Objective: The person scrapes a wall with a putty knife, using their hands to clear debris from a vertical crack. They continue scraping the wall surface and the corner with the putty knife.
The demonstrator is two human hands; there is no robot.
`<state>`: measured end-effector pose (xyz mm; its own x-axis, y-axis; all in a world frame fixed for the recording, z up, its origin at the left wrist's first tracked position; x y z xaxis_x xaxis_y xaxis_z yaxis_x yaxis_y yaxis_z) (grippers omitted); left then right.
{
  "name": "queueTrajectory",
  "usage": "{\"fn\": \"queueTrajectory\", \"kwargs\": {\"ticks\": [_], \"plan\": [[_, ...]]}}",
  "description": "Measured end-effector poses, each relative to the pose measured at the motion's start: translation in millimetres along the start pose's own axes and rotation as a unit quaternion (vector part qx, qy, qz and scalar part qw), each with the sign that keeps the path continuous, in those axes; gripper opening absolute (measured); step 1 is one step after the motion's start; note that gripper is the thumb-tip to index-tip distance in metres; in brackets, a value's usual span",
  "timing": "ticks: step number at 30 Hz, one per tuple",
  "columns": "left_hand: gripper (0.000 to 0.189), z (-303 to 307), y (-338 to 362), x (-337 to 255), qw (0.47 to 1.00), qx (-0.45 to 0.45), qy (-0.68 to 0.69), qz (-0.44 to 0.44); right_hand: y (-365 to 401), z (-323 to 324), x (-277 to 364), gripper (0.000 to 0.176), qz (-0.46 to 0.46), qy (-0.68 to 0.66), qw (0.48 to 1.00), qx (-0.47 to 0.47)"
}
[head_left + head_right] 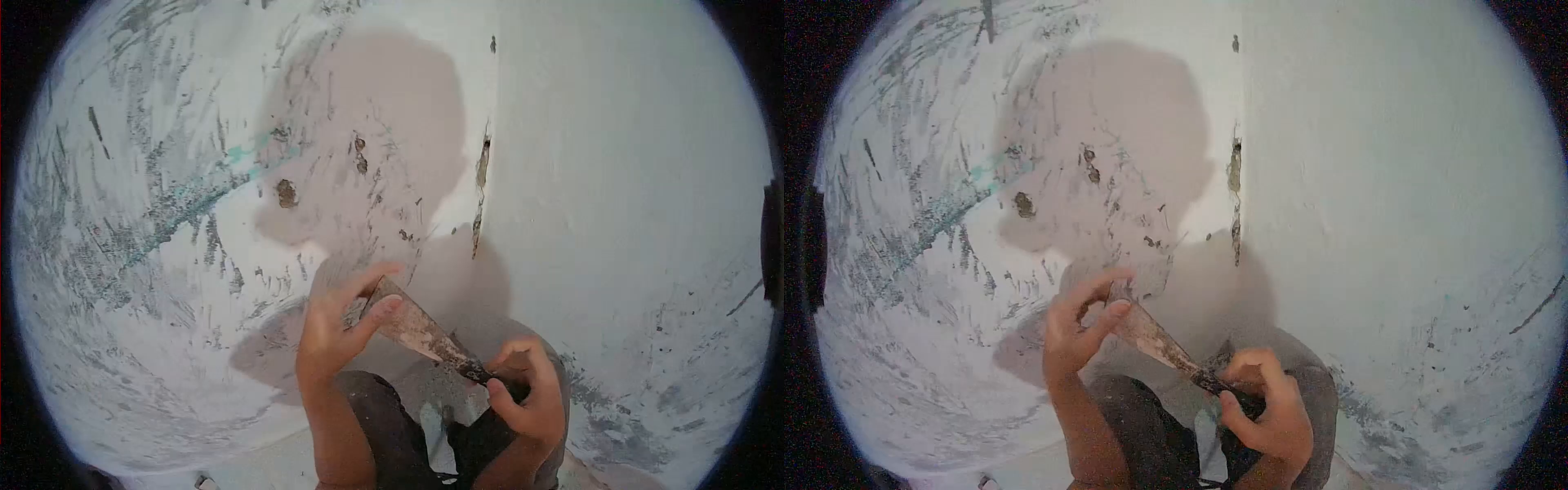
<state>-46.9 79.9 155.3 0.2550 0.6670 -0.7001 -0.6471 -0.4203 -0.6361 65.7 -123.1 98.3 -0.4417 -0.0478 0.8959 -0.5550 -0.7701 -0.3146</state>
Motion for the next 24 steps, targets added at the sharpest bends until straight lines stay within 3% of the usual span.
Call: {"fn": "queueTrajectory", "kwargs": {"ticks": [2,3,5,6,8,9,11,13,15,17,18,20,21,23,24], "plan": [[0.027,1.7,4.0,6.2,0.994,-0.023,0.076,0.08,-0.5,15.3,7.4,0.024,-0.005,-0.043,0.994,-0.104],[0.027,4.1,4.8,6.1,0.994,-0.03,0.074,0.075,0.4,16.3,4.9,0.024,0.003,-0.042,0.994,-0.101],[0.023,5.8,6.2,10.2,0.992,-0.028,0.11,0.057,8.7,35.8,5.0,0.027,0.119,-0.233,0.95,-0.17],[0.023,8.6,7.4,12.2,0.992,-0.035,0.109,0.052,10.5,39.3,17.1,0.03,0.162,-0.268,0.926,-0.211],[0.019,-11.5,13.5,28.1,0.979,0.09,0.135,0.125,15.2,37.3,24.2,0.031,0.219,-0.271,0.914,-0.21],[0.019,-14.1,14.2,34.4,0.98,0.082,0.136,0.121,21.4,37.3,30.2,0.031,0.269,-0.274,0.898,-0.215],[0.018,-45.9,20.6,58.1,0.932,0.136,0.275,0.192,20.2,19.7,48.0,0.036,0.266,-0.203,0.909,-0.25],[0.018,-76.5,24.6,81.6,0.91,0.144,0.334,0.2,15.2,4.8,74.8,0.035,0.326,-0.176,0.89,-0.264],[0.017,-100.3,25.5,88.4,0.885,0.156,0.391,0.199,11.5,-3.9,87.1,0.033,0.341,-0.166,0.903,-0.201],[0.018,-118.1,29.2,85.5,0.833,0.175,0.487,0.196,7.2,-34.2,105.8,0.051,0.31,-0.09,0.946,-0.035],[0.021,-123.7,31.9,91.9,0.819,0.175,0.509,0.199,4.1,-36.1,105.6,0.051,0.314,-0.087,0.945,-0.031],[0.025,-124.0,37.1,103.0,0.807,0.151,0.534,0.201,9.1,-58.0,124.2,0.038,0.449,0.002,0.891,0.07],[0.029,-121.8,38.5,107.1,0.794,0.131,0.556,0.207,6.5,-57.0,133.5,0.038,0.451,0.006,0.89,0.073],[0.032,-117.2,38.6,101.8,0.765,0.133,0.601,0.186,6.3,-87.0,164.2,0.036,0.455,0.104,0.859,0.209],[0.035,-113.5,37.7,97.0,0.736,0.138,0.641,0.168,8.1,-101.0,162.5,0.037,0.45,0.077,0.855,0.245]]}}
Point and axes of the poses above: each hand's wrist, its own y-axis away from the middle knuckle, its own z-axis out of the back of the hand, x = y × z, the point moved 8 cm from there along -y, towards the middle knuckle, and after that the axes turned 11 degrees about y, right-handed, at the moved point
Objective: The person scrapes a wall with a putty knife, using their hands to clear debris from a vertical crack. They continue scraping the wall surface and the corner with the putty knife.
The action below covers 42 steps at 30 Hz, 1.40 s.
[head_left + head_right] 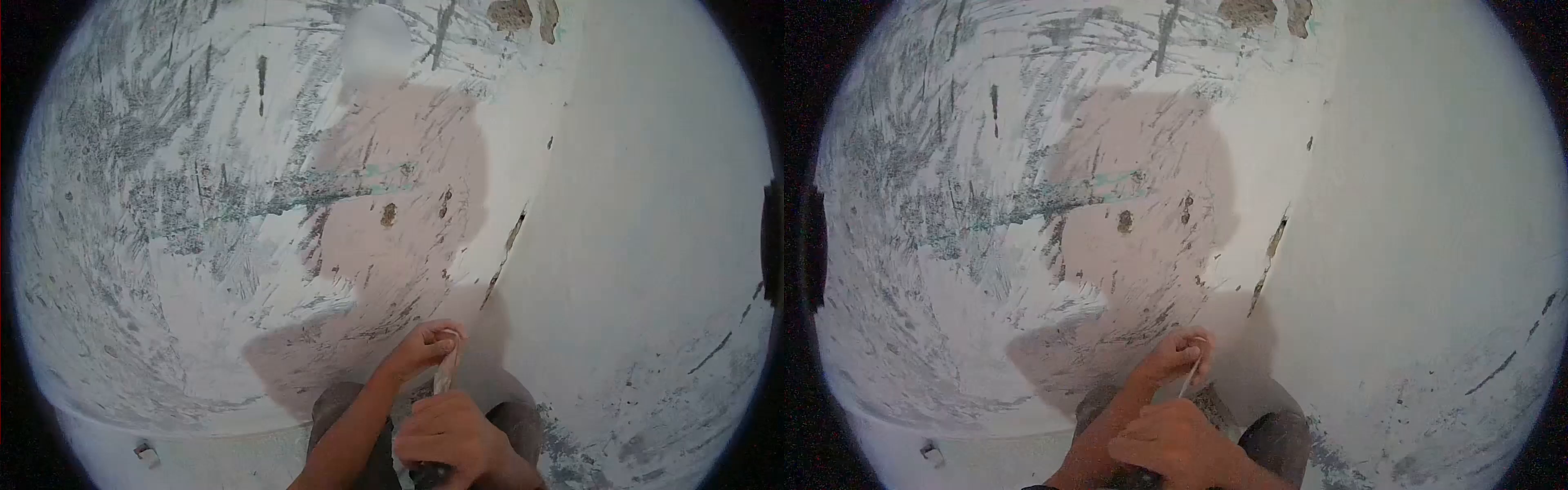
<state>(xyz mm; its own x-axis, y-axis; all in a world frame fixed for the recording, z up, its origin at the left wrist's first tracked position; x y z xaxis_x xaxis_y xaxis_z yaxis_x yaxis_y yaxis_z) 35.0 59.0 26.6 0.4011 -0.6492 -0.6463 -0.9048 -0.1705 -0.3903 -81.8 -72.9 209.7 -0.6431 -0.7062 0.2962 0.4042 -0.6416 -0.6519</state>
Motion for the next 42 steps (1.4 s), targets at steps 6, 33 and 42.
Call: {"fn": "queueTrajectory", "kwargs": {"ticks": [6,33,42], "plan": [[0.043,35.1,-4.2,21.7,0.98,-0.13,-0.14,0.048,-41.8,10.3,3.5,0.027,0.169,0.16,0.971,-0.057],[0.021,17.2,-20.2,29.0,0.953,-0.076,-0.278,0.098,-80.0,57.3,-31.8,0.024,0.21,0.243,0.947,-0.016],[0.023,2.6,-35.1,26.9,0.952,-0.024,-0.293,0.083,-75.9,55.9,-17.2,0.029,0.228,0.163,0.96,-0.023]]}}
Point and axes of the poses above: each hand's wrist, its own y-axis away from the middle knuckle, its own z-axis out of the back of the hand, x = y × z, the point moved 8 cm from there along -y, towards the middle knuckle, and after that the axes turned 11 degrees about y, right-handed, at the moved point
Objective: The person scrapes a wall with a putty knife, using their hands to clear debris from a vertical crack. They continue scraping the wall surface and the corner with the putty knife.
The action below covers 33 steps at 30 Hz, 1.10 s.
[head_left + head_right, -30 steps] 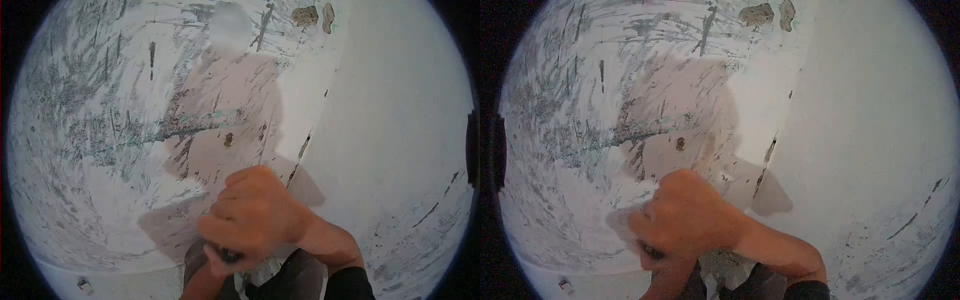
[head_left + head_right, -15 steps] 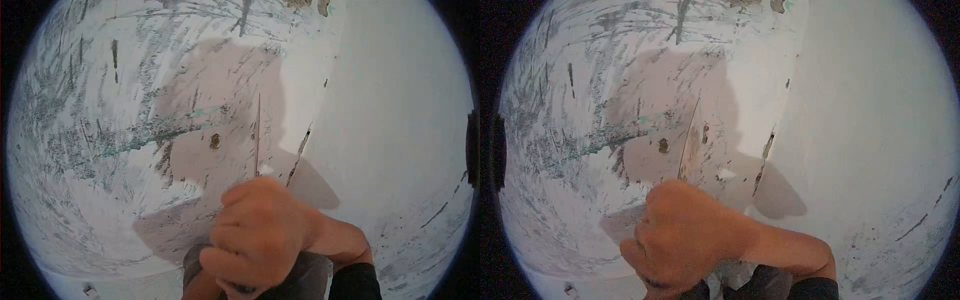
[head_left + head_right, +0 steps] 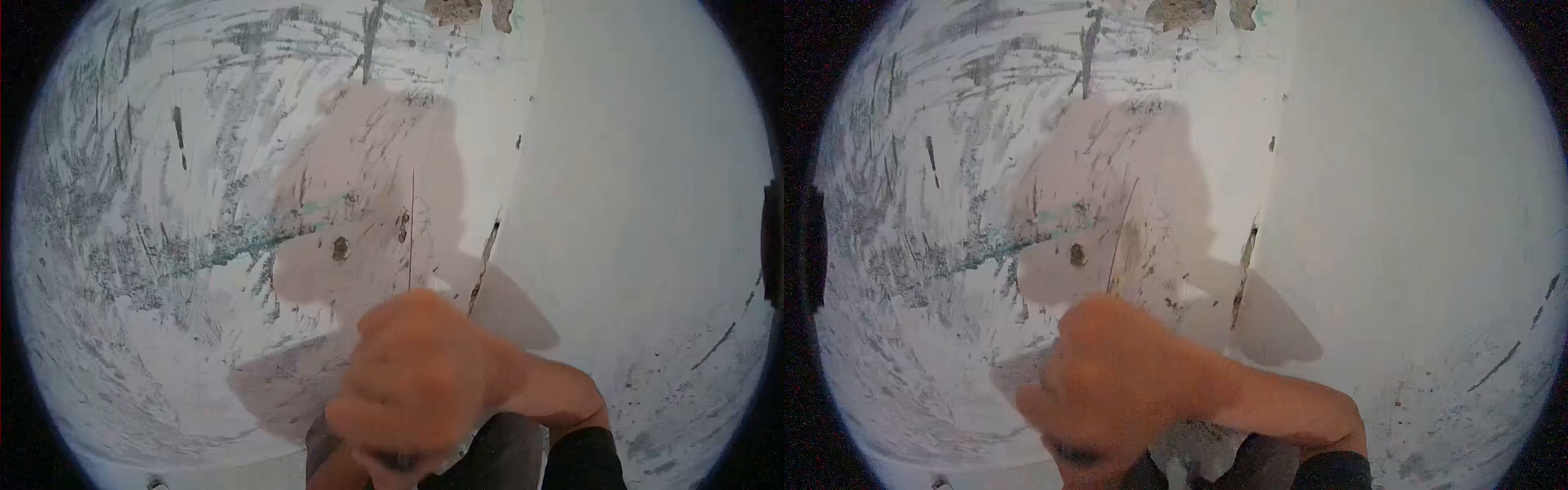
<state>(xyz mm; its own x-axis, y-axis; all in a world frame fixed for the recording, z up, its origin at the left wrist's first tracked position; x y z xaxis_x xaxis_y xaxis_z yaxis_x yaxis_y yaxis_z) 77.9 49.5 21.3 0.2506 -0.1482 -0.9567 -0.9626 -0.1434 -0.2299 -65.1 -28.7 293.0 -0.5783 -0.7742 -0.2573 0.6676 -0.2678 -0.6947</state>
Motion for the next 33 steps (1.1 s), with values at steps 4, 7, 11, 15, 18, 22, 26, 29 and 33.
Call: {"fn": "queueTrajectory", "kwargs": {"ticks": [4,7,11,15,18,22,26,29,33], "plan": [[0.023,-6.8,-2.9,-4.8,1.0,0.018,-0.008,-0.011,6.3,-1.8,-11.6,0.02,0.014,-0.012,1.0,-0.023],[0.024,-19.1,-5.6,-3.2,0.999,0.036,-0.006,-0.015,3.5,-11.9,-5.0,0.022,0.007,0.015,1.0,0.024],[0.025,-25.5,-8.4,-5.7,0.998,0.049,-0.007,-0.03,6.3,-13.4,-7.5,0.025,0.032,-0.016,0.999,0.019],[0.026,-45.2,-13.0,-2.5,0.997,0.072,-0.001,-0.039,7.8,-22.6,-11.1,0.027,0.011,0.031,0.998,0.045],[0.026,-45.6,-14.8,-5.1,0.996,0.079,-0.007,-0.048,4.1,-17.6,17.9,0.027,0.048,-0.003,0.997,0.054],[0.027,-62.0,-16.0,0.8,0.994,0.095,0.0,-0.054,12.9,-16.2,-21.6,0.027,0.002,0.042,0.999,0.029],[0.028,-73.0,-20.9,1.0,0.992,0.109,-0.001,-0.067,7.5,-20.5,7.9,0.027,0.026,0.011,0.998,0.057],[0.029,-85.0,-23.1,3.3,0.99,0.118,0.002,-0.075,13.6,-17.0,-13.9,0.027,0.036,0.011,0.998,0.05],[0.03,-113.9,-31.7,8.5,0.986,0.145,0.008,-0.084,15.9,-26.9,-16.5,0.027,0.008,0.044,0.997,0.063]]}}
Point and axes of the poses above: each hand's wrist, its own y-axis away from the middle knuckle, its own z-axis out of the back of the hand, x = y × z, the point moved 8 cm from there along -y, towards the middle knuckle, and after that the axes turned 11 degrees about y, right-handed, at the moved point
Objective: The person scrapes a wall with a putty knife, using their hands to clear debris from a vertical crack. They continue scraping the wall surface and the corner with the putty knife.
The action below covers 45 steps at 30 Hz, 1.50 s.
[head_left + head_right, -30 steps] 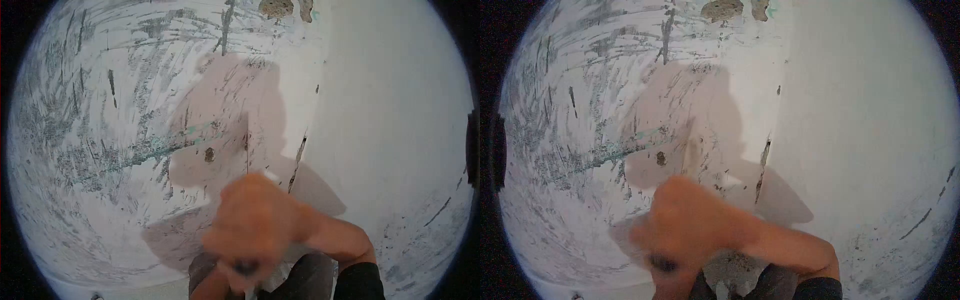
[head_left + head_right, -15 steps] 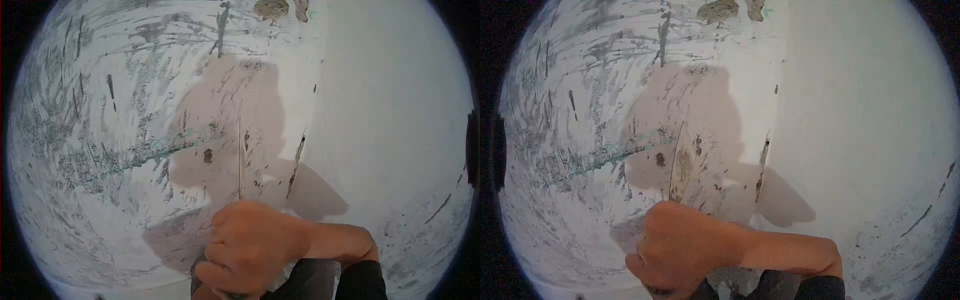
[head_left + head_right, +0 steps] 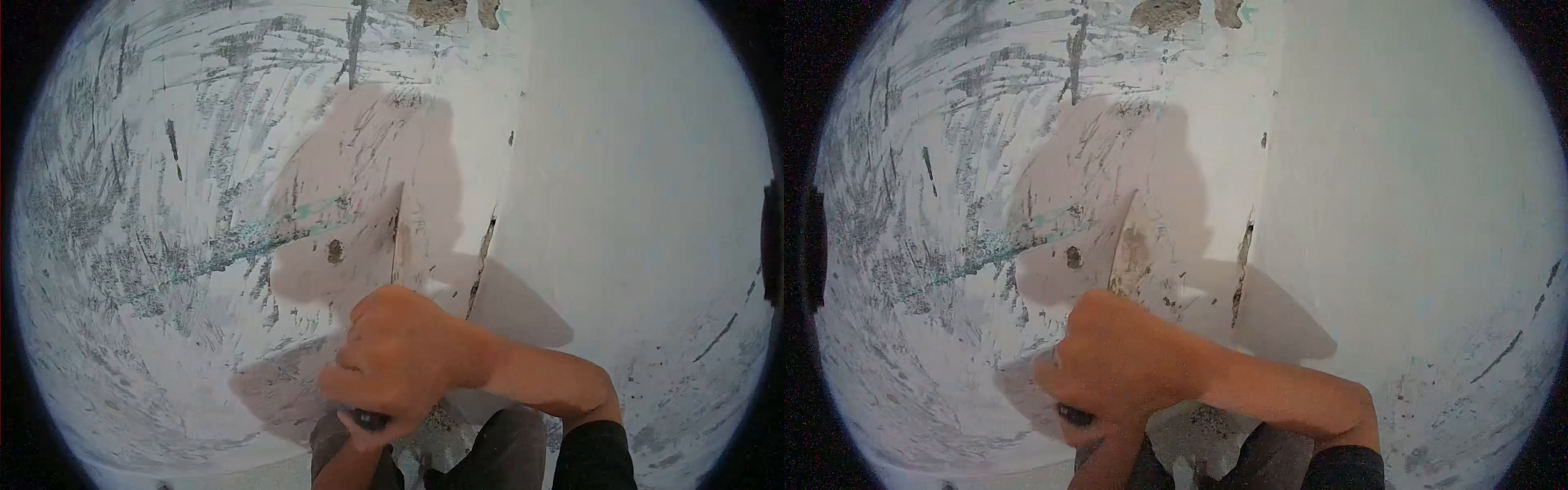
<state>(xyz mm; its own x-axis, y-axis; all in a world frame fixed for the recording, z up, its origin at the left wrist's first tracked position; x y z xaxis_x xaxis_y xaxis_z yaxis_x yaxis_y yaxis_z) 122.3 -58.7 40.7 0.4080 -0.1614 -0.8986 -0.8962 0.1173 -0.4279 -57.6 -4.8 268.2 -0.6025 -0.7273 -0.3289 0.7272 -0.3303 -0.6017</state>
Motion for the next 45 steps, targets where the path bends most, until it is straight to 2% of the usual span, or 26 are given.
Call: {"fn": "queueTrajectory", "kwargs": {"ticks": [3,6,10,12,14,18,19,20,21,23,24,25,28,29,30,31,32,36,39,41,43,44,45], "plan": [[0.031,-9.1,-7.8,0.5,1.0,0.011,-0.003,-0.011,-3.9,12.9,22.9,0.028,0.031,-0.023,0.999,-0.027],[0.032,-29.0,-14.3,8.0,1.0,0.021,0.005,-0.017,1.3,12.5,-7.7,0.026,-0.002,-0.028,0.998,-0.05],[0.033,-44.1,-26.8,9.6,0.999,0.034,-0.002,-0.029,-2.2,6.5,2.9,0.025,0.01,0.008,1.0,-0.02],[0.034,-38.2,-27.5,6.4,0.999,0.009,-0.011,-0.041,2.2,14.0,4.9,0.027,0.022,-0.053,0.996,-0.067],[0.034,-13.7,-6.7,0.8,0.997,-0.053,-0.034,-0.047,5.6,6.1,-5.4,0.032,-0.027,0.042,0.998,0.025],[0.035,80.8,82.1,-39.9,0.957,-0.252,-0.138,-0.047,15.9,10.0,10.4,0.032,0.005,0.055,0.998,0.028],[0.035,86.5,90.5,-37.8,0.975,-0.202,-0.091,-0.034,6.7,14.7,21.5,0.032,0.034,0.024,0.999,0.035],[0.035,93.9,86.0,-22.7,0.988,-0.146,-0.038,-0.022,9.7,17.0,33.4,0.032,0.071,-0.014,0.997,0.014],[0.032,129.8,73.7,48.3,0.96,-0.267,-0.084,0.005,21.8,11.9,39.3,0.032,0.069,-0.028,0.997,0.031],[0.028,124.4,71.1,27.5,0.977,-0.208,-0.013,0.053,43.8,-0.6,44.9,0.031,0.051,-0.039,0.995,0.076],[0.028,131.1,74.9,24.5,0.971,-0.231,-0.017,0.052,43.6,-3.8,50.7,0.027,0.04,-0.06,0.992,0.104],[0.028,134.3,71.9,28.8,0.972,-0.231,0.025,0.037,44.0,-8.1,53.6,0.024,0.023,-0.08,0.987,0.138],[0.027,143.5,64.6,39.6,0.962,-0.245,0.118,0.002,36.8,-3.6,60.8,0.017,0.001,-0.077,0.992,0.096],[0.028,139.7,67.1,25.2,0.953,-0.249,0.174,-0.015,39.7,-1.5,62.1,0.017,0.007,-0.085,0.992,0.094],[0.028,136.4,70.4,10.6,0.951,-0.256,0.173,-0.017,44.1,-3.4,59.1,0.015,-0.014,-0.062,0.989,0.13],[0.028,128.7,72.0,-7.9,0.961,-0.224,0.158,-0.026,48.2,-8.1,54.4,0.014,-0.036,-0.035,0.985,0.165],[0.028,120.3,75.6,-22.3,0.97,-0.192,0.145,-0.032,51.7,-7.8,53.3,0.014,-0.035,-0.04,0.985,0.164],[0.03,114.0,73.6,-19.1,0.964,-0.18,0.193,-0.033,63.8,-3.0,48.2,0.013,-0.056,-0.053,0.993,0.09],[0.038,98.5,73.3,-31.6,0.968,-0.119,0.216,-0.054,78.5,-6.2,44.8,0.013,-0.08,-0.05,0.995,0.039],[0.048,101.6,73.9,-25.8,0.975,-0.129,0.153,-0.098,88.0,-14.9,38.6,0.013,-0.124,-0.019,0.992,0.018],[0.052,111.4,76.3,1.1,0.966,-0.12,0.223,-0.04,95.7,-22.1,35.1,0.018,-0.184,0.062,0.981,-0.005],[0.055,104.6,81.0,-14.7,0.971,-0.103,0.211,-0.04,97.5,-24.2,32.5,0.028,-0.215,0.121,0.969,-0.02],[0.056,105.9,88.8,-24.1,0.963,-0.13,0.236,0.011,101.5,-25.8,27.9,0.027,-0.252,0.034,0.967,0.018]]}}
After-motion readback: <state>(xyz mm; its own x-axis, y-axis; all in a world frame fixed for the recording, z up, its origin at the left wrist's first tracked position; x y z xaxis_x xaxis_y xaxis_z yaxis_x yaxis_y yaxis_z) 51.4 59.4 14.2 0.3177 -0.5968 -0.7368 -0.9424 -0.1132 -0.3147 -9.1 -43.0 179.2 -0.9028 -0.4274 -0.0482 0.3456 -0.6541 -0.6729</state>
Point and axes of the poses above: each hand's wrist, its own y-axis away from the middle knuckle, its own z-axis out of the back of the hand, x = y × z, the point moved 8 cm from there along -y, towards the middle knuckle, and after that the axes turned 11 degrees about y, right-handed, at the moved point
